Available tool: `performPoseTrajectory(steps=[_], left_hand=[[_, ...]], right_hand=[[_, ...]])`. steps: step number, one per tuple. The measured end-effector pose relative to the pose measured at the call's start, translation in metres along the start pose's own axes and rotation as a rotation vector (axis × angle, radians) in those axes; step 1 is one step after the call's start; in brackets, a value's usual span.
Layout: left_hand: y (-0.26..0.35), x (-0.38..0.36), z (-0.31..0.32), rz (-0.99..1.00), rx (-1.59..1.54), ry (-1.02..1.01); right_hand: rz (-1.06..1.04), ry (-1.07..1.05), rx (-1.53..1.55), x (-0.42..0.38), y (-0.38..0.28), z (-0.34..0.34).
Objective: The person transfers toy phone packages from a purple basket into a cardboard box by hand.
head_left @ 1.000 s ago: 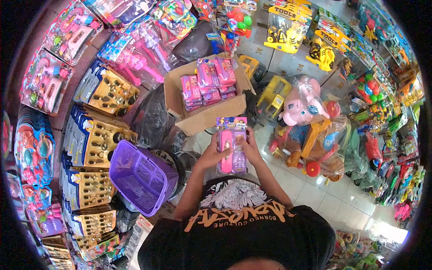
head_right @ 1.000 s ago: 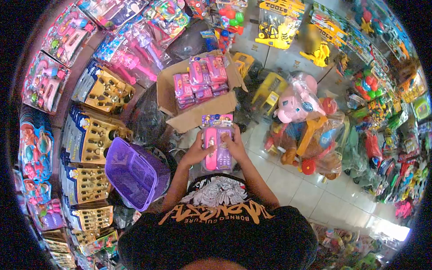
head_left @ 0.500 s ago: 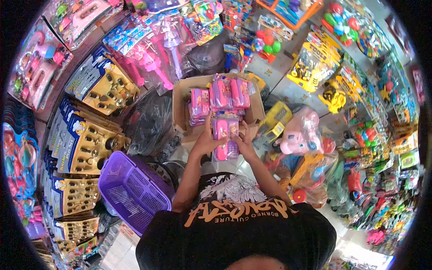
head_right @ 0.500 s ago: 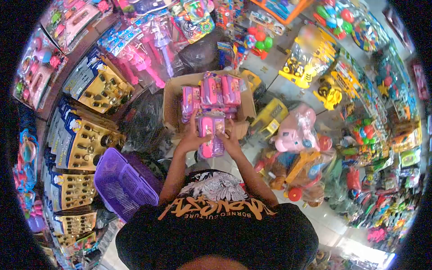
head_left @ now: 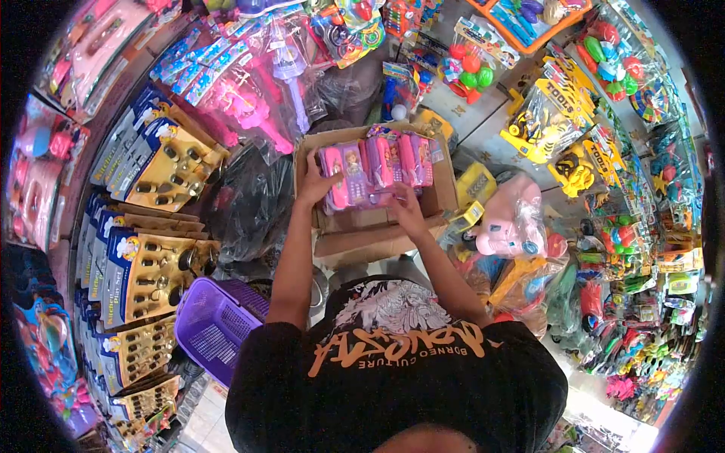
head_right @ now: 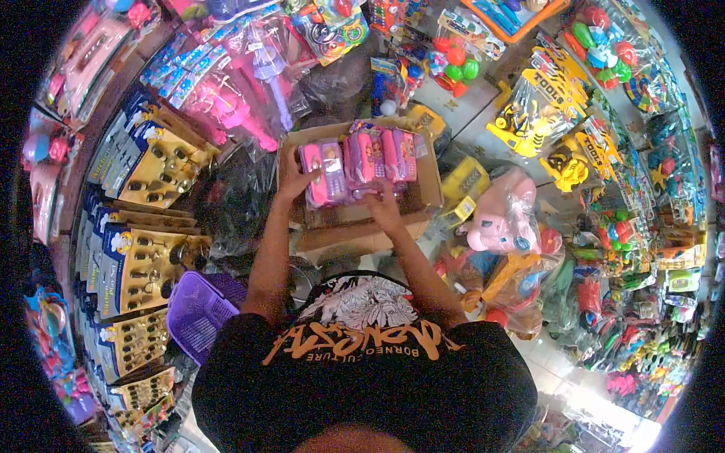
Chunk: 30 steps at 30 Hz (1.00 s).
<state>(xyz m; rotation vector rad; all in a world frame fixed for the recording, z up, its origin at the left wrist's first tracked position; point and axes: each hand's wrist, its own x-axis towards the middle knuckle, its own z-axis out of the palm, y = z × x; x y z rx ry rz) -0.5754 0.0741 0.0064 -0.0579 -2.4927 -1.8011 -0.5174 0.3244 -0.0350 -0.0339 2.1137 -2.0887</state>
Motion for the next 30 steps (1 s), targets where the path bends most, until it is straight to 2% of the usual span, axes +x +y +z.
performPoseTrajectory(steps=[3, 6, 8, 10, 12, 16, 18, 19, 20, 22, 25, 27, 28, 29, 30], left_hand=[[-0.042, 0.028, 0.006, -0.174, 0.030, -0.042], [-0.055, 0.040, 0.012, -0.093, 0.034, -0.083], [-0.061, 0.043, 0.016, -0.124, 0.053, -0.105], [-0.073, 0.045, 0.023, -0.206, -0.082, -0.110], [-0.082, 0.047, 0.030, -0.201, 0.021, -0.064], [-0.082, 0.048, 0.035, -0.234, 0.189, -0.014], [-0.091, 0.050, 0.043, -0.214, 0.179, 0.054], [-0.097, 0.050, 0.046, -0.189, 0.166, 0.121], [-0.104, 0.046, 0.050, -0.193, 0.170, 0.119], [-0.082, 0.037, 0.059, -0.083, 0.396, 0.197], [-0.077, 0.033, 0.066, -0.094, 0.493, 0.214], [-0.070, 0.029, 0.069, -0.151, 0.477, 0.220], [-0.065, 0.028, 0.070, -0.202, 0.457, 0.236], [-0.066, 0.026, 0.072, -0.201, 0.457, 0.234], [-0.065, 0.024, 0.072, -0.108, 0.479, 0.292]], right_hand=[[0.035, 0.128, -0.062, 0.003, -0.001, -0.024], [0.085, 0.136, 0.002, 0.008, -0.010, -0.042], [0.062, 0.147, -0.057, 0.012, -0.009, -0.055], [0.042, 0.152, -0.116, 0.017, -0.007, -0.068], [-0.178, 0.235, -0.346, 0.022, -0.006, -0.079], [-0.187, 0.301, -0.372, 0.034, -0.013, -0.097], [-0.368, 0.441, -0.720, 0.034, -0.018, -0.109], [-0.364, 0.441, -0.717, 0.033, -0.019, -0.113], [-0.312, 0.457, -0.744, 0.032, -0.021, -0.117], [-0.261, 0.474, -0.763, 0.033, -0.013, -0.129], [-0.214, 0.481, -0.687, 0.032, 0.007, -0.147], [-0.021, 0.499, -0.656, 0.028, 0.018, -0.157], [-0.018, 0.501, -0.656, 0.028, 0.034, -0.165], [0.157, 0.503, -0.556, 0.029, 0.058, -0.175], [0.327, 0.500, -0.453, 0.030, 0.062, -0.178]])
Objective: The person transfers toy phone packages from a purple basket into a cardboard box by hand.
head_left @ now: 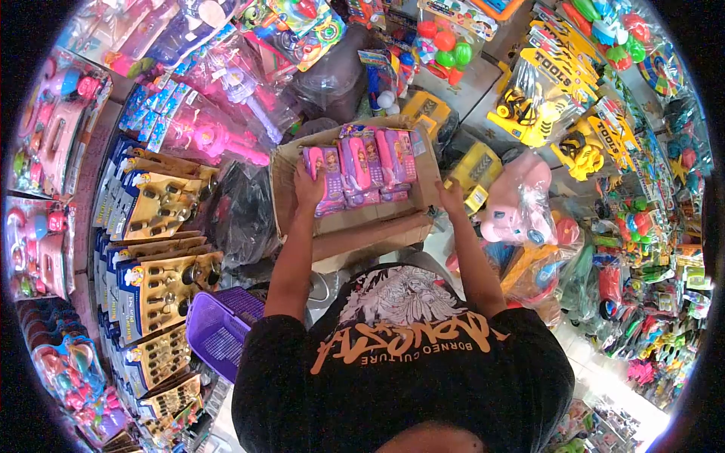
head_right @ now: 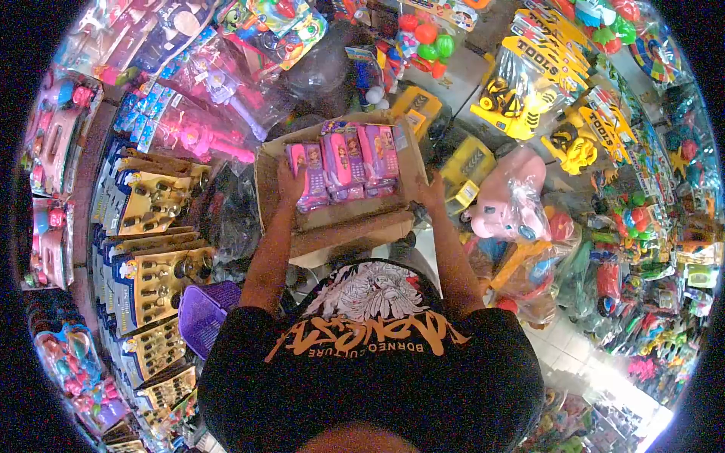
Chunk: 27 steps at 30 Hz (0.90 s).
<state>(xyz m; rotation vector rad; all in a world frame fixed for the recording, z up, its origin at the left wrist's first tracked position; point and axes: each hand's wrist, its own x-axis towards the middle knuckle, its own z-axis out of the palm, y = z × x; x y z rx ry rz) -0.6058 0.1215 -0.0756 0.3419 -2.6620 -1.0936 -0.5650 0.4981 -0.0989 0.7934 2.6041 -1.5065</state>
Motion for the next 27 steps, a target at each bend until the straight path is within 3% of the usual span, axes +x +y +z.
performPoseTrajectory(steps=[2, 4, 6, 7, 9, 13, 15, 16, 18, 20, 22, 23, 25, 26, 27], left_hand=[[0.001, -0.005, -0.002, 0.078, 0.006, 0.086], [0.015, -0.020, -0.013, 0.078, -0.197, 0.204], [0.024, -0.041, -0.024, 0.098, -0.150, 0.223], [0.028, -0.052, -0.029, 0.123, -0.105, 0.241], [0.036, -0.079, -0.038, 0.114, -0.043, 0.242], [0.042, -0.111, -0.053, 0.156, 0.041, 0.248], [0.039, -0.117, -0.055, 0.142, 0.062, 0.234], [0.037, -0.120, -0.056, 0.131, 0.077, 0.224], [0.040, -0.124, -0.050, 0.164, 0.084, 0.244], [0.054, -0.119, -0.042, 0.207, 0.088, 0.267], [0.090, -0.106, -0.034, 0.277, 0.079, 0.094], [0.106, -0.096, -0.029, 0.322, 0.123, 0.022], [0.132, -0.074, 0.001, 0.371, 0.173, -0.118], [0.143, -0.061, 0.016, 0.381, 0.181, -0.183], [0.147, -0.055, 0.024, 0.389, 0.174, -0.182]], right_hand=[[0.053, -0.037, 0.043, -0.004, 0.014, -0.005], [0.110, -0.079, 0.082, -0.015, 0.010, -0.013], [0.355, -0.148, 0.463, -0.029, 0.001, -0.018], [0.362, -0.151, 0.465, -0.031, 0.005, -0.019], [0.473, -0.254, 0.929, -0.033, 0.015, -0.020], [0.470, -0.147, 1.077, -0.017, 0.055, -0.016], [0.434, -0.179, 1.348, -0.014, 0.068, -0.019], [0.441, -0.182, 1.346, -0.019, 0.054, -0.020], [0.392, 0.283, 1.148, -0.032, 0.012, -0.023], [0.354, 0.249, 1.175, -0.032, 0.003, -0.031], [0.061, 0.059, 0.870, -0.013, 0.039, -0.024], [0.062, 0.059, 0.872, -0.019, 0.027, -0.029], [0.047, -0.080, 0.340, -0.042, -0.019, -0.047], [0.044, -0.074, 0.340, -0.040, -0.012, -0.035], [-0.224, -0.025, 0.379, -0.031, 0.002, -0.018]])
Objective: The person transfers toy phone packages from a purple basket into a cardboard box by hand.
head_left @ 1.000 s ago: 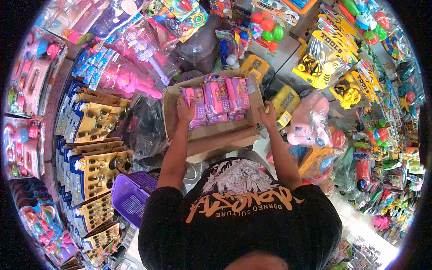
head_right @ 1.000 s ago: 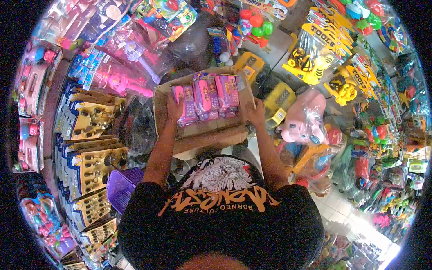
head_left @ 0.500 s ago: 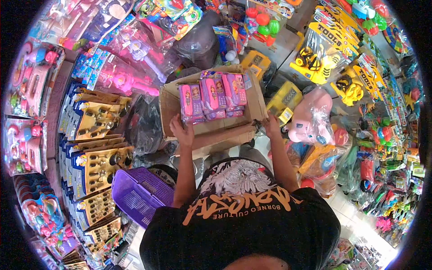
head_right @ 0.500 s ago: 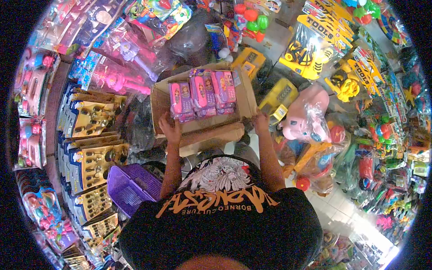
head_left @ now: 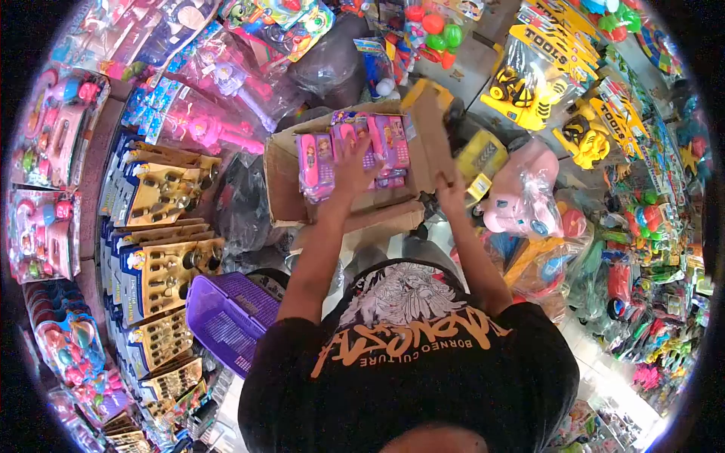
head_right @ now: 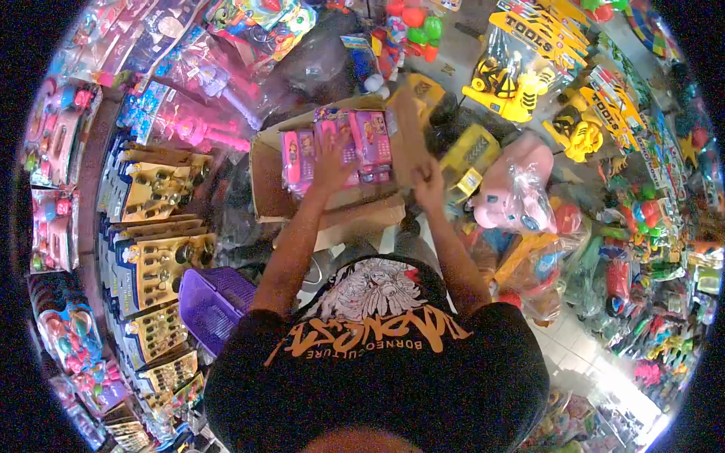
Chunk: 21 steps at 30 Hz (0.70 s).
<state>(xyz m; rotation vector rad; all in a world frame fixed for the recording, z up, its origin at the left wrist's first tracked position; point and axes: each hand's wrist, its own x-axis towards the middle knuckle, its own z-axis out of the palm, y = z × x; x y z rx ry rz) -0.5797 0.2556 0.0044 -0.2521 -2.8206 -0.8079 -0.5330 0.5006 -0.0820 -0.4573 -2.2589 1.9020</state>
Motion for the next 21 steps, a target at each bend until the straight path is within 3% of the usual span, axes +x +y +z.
performPoseTrajectory(steps=[1, 2, 3, 4, 6, 10, 16, 21], left_hand=[[0.001, 0.007, 0.010, -0.059, 0.054, -0.157], [0.002, 0.011, 0.019, -0.115, 0.109, -0.316], [0.000, 0.011, 0.029, -0.098, 0.103, -0.319], [-0.002, 0.010, 0.036, -0.110, 0.149, -0.341], [-0.002, 0.009, 0.039, -0.137, 0.225, -0.407], [-0.006, 0.012, 0.043, -0.153, 0.273, -0.431], [-0.035, 0.001, 0.032, -0.097, 0.023, -0.147], [-0.030, -0.023, 0.015, -0.036, -0.049, -0.023]], right_hand=[[-0.272, 0.005, 0.028, 0.000, -0.009, 0.007], [-0.414, -0.045, -0.035, -0.002, -0.017, 0.007], [-0.552, -0.093, -0.101, -0.009, -0.047, 0.009], [-0.552, -0.074, -0.108, -0.010, -0.048, 0.014], [-0.656, -0.247, -0.301, -0.008, -0.050, 0.023], [-0.417, -0.360, -0.659, -0.027, -0.065, 0.036], [-0.446, -0.375, -0.886, -0.032, -0.072, 0.044], [-0.478, -0.372, -0.865, -0.033, -0.064, 0.048]])
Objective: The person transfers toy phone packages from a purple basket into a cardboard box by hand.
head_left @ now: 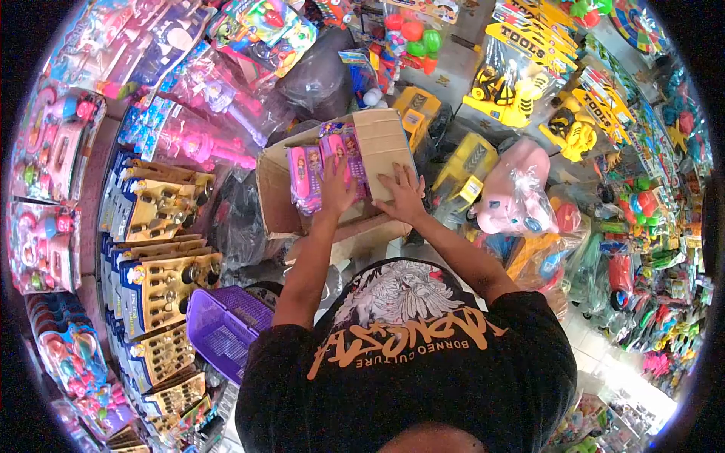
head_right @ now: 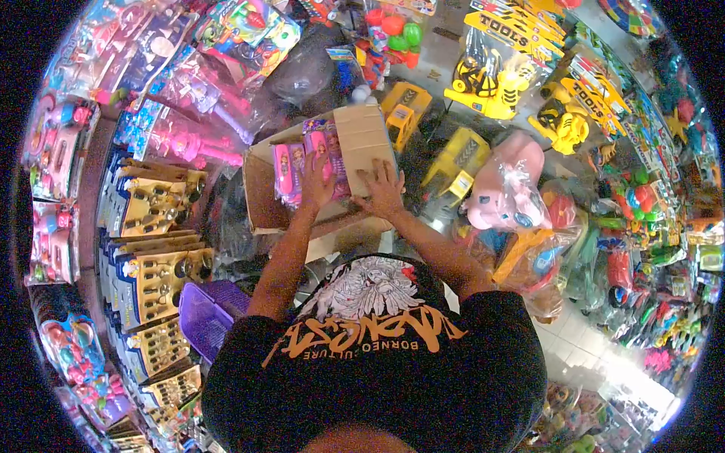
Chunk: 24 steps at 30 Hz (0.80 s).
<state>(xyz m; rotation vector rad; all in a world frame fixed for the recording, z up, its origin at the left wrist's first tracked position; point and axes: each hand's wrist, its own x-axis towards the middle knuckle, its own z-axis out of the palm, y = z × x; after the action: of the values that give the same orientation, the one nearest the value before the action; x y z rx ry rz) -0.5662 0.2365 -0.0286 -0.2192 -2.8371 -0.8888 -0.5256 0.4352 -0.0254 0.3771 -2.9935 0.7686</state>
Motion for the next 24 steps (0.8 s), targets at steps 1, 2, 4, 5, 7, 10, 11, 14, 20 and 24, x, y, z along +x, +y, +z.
performPoseTrajectory(steps=[1, 2, 4, 5, 7, 10, 11, 14, 20, 24], left_hand=[[0.003, -0.005, -0.002, 0.006, -0.033, 0.045], [0.005, -0.014, -0.006, -0.004, -0.036, 0.044], [0.009, -0.034, -0.023, -0.031, -0.065, 0.248], [0.007, -0.046, -0.034, -0.063, -0.065, 0.312], [-0.001, -0.075, -0.052, -0.132, 0.017, 0.428], [-0.029, -0.128, -0.062, -0.303, 0.083, 0.568], [-0.040, -0.146, -0.061, -0.424, 0.060, 0.660], [-0.056, -0.196, -0.064, -0.697, 0.038, 0.595], [-0.116, -0.267, -0.008, -0.840, -0.821, 0.675], [-0.066, -0.234, -0.050, -0.924, -0.480, 0.501]], right_hand=[[0.001, 0.004, -0.015, 0.000, 0.002, 0.002], [-0.002, -0.007, -0.017, 0.000, 0.003, 0.004], [-0.001, -0.072, -0.102, 0.000, 0.006, 0.007], [-0.001, -0.083, -0.101, -0.001, 0.007, 0.008], [-0.040, -0.066, -0.110, -0.001, 0.007, 0.007], [-0.046, -0.079, -0.127, 0.003, 0.004, 0.000], [-0.060, -0.094, -0.124, 0.004, 0.005, -0.001], [-0.089, -0.157, -0.082, 0.005, 0.012, -0.006], [-0.261, -0.259, -0.138, 0.007, 0.026, -0.015], [-0.297, -0.325, -0.121, 0.019, 0.029, -0.027]])
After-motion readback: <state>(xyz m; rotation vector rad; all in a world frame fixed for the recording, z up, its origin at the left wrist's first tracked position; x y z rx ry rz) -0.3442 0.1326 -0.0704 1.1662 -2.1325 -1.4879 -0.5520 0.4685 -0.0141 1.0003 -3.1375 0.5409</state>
